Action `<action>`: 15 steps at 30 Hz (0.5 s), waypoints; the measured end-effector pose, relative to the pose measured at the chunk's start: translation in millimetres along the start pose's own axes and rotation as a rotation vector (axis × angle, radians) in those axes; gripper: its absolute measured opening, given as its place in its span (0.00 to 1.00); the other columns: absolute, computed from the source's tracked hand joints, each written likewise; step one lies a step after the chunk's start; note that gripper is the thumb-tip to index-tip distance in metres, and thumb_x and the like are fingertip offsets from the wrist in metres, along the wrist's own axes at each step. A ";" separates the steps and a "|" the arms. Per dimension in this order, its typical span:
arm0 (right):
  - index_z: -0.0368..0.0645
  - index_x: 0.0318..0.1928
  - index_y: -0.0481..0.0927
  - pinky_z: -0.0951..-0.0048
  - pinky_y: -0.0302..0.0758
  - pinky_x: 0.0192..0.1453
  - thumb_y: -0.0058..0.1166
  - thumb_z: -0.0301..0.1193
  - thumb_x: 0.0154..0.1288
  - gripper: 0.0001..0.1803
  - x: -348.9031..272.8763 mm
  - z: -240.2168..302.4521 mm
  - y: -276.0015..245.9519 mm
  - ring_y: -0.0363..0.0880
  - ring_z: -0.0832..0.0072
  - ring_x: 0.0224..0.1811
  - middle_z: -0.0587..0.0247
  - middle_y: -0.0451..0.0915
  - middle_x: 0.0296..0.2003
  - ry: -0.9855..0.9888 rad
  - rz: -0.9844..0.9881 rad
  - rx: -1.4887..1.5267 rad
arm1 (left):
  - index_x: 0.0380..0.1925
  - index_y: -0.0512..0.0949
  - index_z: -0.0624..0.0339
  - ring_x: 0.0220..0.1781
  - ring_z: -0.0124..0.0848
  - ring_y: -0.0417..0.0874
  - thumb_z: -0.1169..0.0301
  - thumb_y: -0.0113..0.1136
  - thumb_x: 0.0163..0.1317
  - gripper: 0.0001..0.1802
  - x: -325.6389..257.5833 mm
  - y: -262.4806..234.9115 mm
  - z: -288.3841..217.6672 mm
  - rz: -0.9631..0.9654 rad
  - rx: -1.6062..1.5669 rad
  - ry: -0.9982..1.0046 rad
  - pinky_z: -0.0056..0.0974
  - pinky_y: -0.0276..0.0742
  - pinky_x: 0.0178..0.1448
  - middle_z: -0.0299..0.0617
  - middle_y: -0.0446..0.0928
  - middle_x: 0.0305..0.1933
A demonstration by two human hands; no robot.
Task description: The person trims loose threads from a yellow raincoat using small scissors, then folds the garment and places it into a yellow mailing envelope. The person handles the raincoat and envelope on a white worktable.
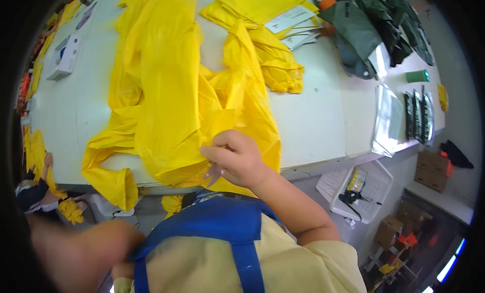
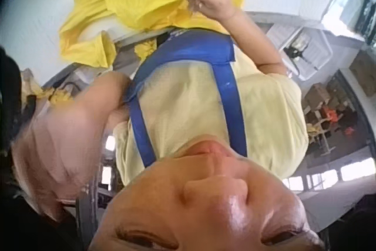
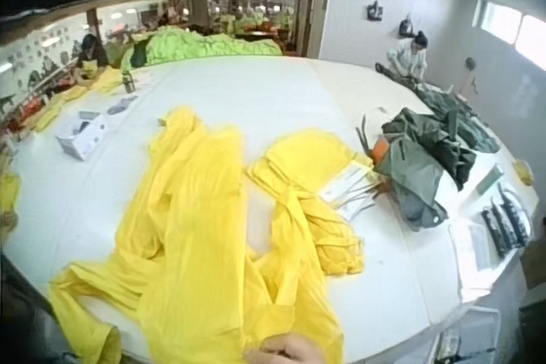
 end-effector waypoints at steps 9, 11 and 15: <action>0.43 0.34 0.75 0.78 0.65 0.27 0.55 0.12 0.47 0.15 -14.7 -4.6 13.3 0.67 0.76 0.24 0.63 0.72 0.29 0.291 -0.114 0.399 | 0.51 0.73 0.66 0.55 0.41 0.74 0.81 0.56 0.43 0.28 -37.5 55.5 97.3 0.522 0.800 -0.113 0.42 0.67 0.56 0.50 0.73 0.52; 0.43 0.34 0.75 0.79 0.64 0.26 0.55 0.12 0.48 0.13 -14.3 -4.9 16.3 0.66 0.79 0.23 0.64 0.72 0.29 0.350 -0.059 0.468 | 0.49 0.75 0.63 0.50 0.39 0.74 0.79 0.57 0.44 0.26 -44.3 58.2 116.2 0.536 1.011 -0.070 0.41 0.66 0.51 0.44 0.75 0.45; 0.42 0.37 0.73 0.83 0.61 0.27 0.55 0.15 0.51 0.13 -0.7 -21.5 -15.2 0.63 0.84 0.24 0.66 0.72 0.32 0.371 -0.049 0.428 | 0.43 0.80 0.56 0.41 0.36 0.74 0.77 0.57 0.45 0.20 -47.7 44.8 130.0 0.490 1.153 0.057 0.39 0.63 0.44 0.33 0.73 0.32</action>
Point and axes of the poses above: each hand's wrist, its own x-axis towards the middle knuckle, its own y-axis out of the palm, z = x × y, the point moved 5 cm from there along x, towards the middle knuckle
